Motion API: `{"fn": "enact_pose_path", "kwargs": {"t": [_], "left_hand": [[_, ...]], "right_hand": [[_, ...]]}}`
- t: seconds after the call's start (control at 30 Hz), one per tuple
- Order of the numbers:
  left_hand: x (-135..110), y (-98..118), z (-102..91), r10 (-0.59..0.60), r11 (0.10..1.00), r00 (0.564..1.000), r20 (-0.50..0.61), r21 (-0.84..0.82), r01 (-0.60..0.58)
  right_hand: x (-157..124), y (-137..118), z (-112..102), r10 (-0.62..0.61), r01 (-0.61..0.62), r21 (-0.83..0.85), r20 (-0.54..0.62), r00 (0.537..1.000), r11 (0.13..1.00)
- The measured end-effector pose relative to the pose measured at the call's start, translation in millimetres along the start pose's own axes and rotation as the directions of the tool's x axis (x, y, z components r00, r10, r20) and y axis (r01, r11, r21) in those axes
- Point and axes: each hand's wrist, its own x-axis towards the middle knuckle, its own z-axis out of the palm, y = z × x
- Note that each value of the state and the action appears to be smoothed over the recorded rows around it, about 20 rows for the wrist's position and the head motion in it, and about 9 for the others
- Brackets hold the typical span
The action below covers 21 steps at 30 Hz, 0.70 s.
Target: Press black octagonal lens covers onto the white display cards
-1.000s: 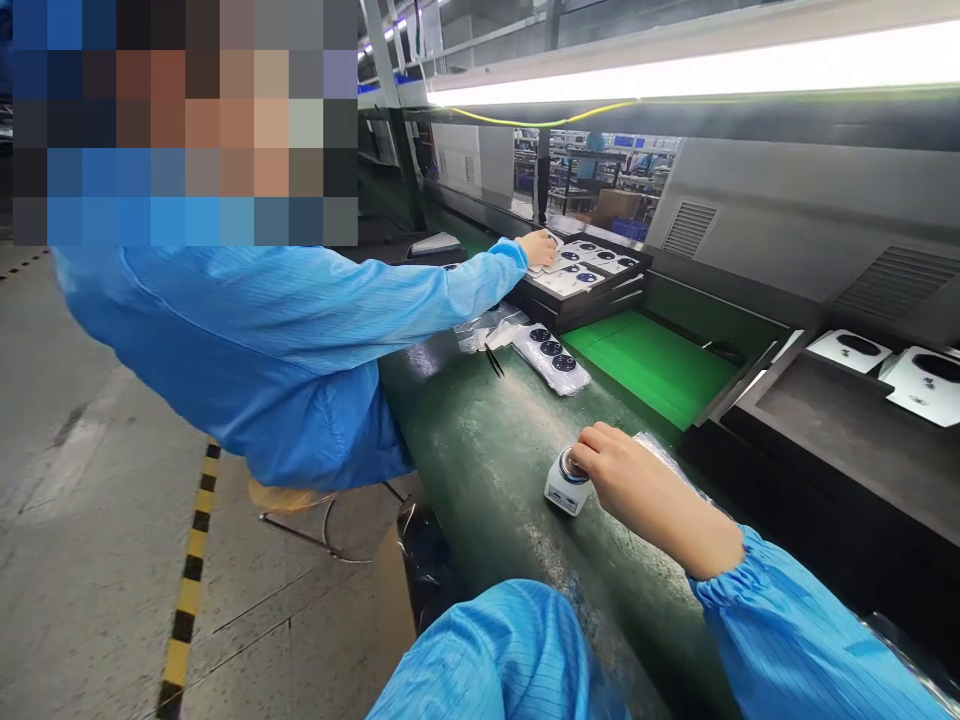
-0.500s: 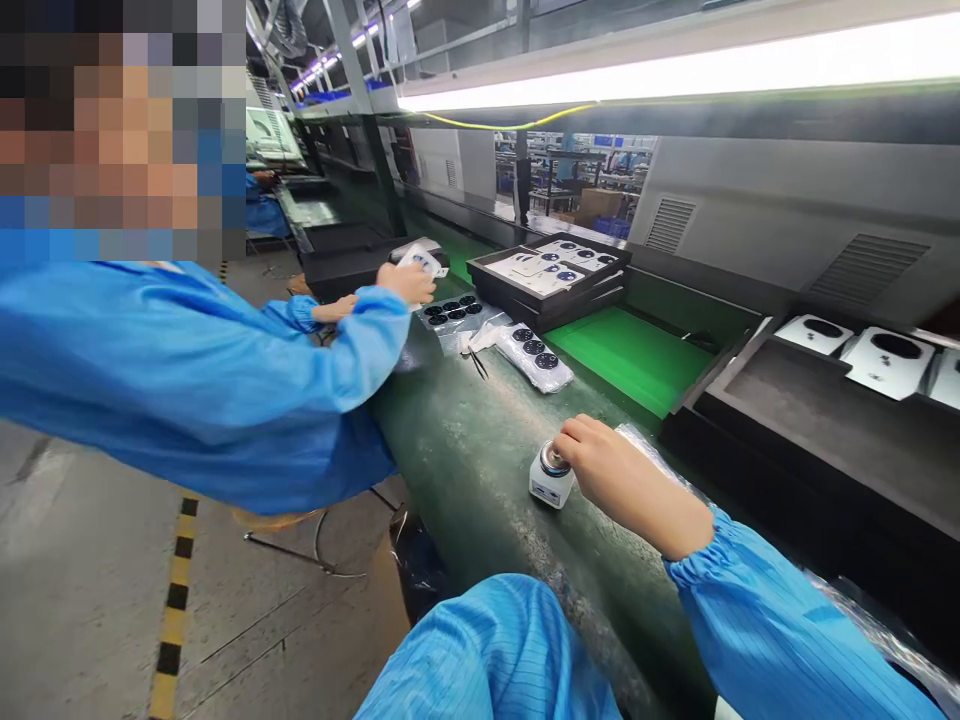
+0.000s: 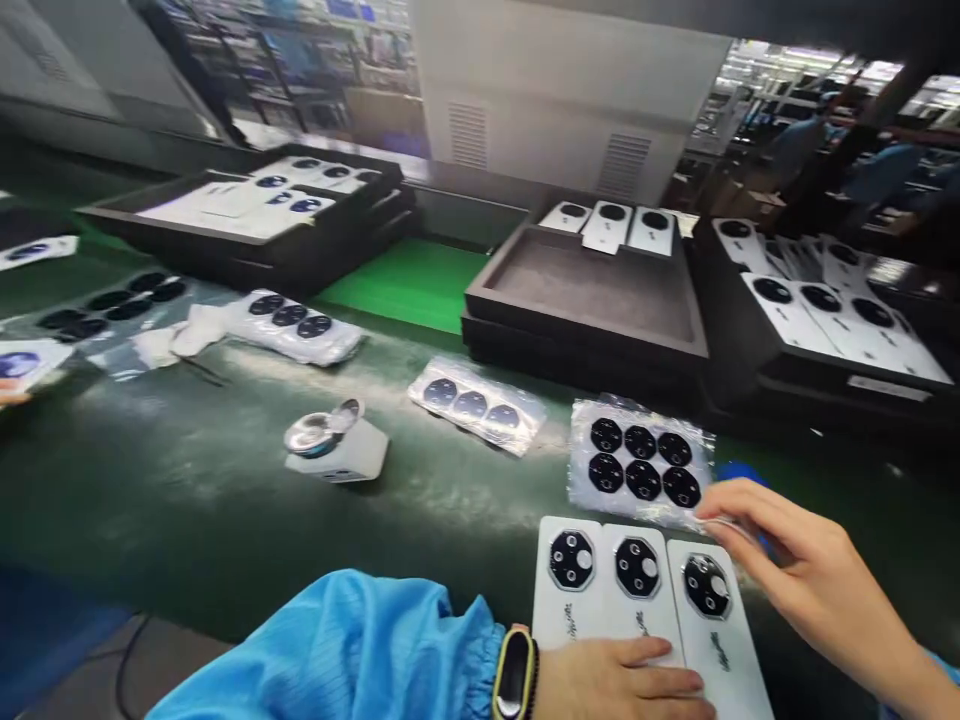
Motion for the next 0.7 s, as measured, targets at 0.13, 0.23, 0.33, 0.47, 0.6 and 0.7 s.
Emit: {"fn": "enact_pose_path", "kwargs": {"t": [0.13, 0.23, 0.33, 0.47, 0.6, 0.7], "left_hand": [[4.3, -9.0, -13.0, -0.038, 0.998, 0.998, -0.043, -0.054, 0.036], [12.7, -6.5, -24.7, -0.027, 0.999, 1.0, -0.007, -0.038, 0.027], [29.3, -0.3, -22.8, -0.057, 0.998, 0.997, -0.045, -0.013, 0.056], [53.1, 10.7, -3.8, -0.125, 0.992, 0.98, -0.153, -0.019, 0.124], [63.6, 13.2, 8.6, -0.143, 0.989, 0.978, -0.15, -0.069, 0.134], [63.5, 10.0, 10.3, -0.147, 0.989, 0.978, -0.145, -0.058, 0.14]], "right_hand": [[-63.3, 53.3, -10.6, 0.277, -0.29, -0.06, -0.163, 0.947, 0.955], [-91.9, 68.9, -0.2, 0.288, -0.304, -0.073, -0.176, 0.942, 0.95], [-104.6, 73.4, 15.4, 0.148, -0.168, -0.098, -0.184, 0.972, 0.981], [-107.3, 76.5, 30.0, -0.121, 0.077, -0.228, -0.183, 0.976, 0.971], [-107.0, 76.8, 33.8, -0.236, 0.191, -0.336, -0.098, 0.967, 0.922], [-107.3, 75.8, 35.1, -0.234, 0.189, -0.381, -0.075, 0.969, 0.905]]}}
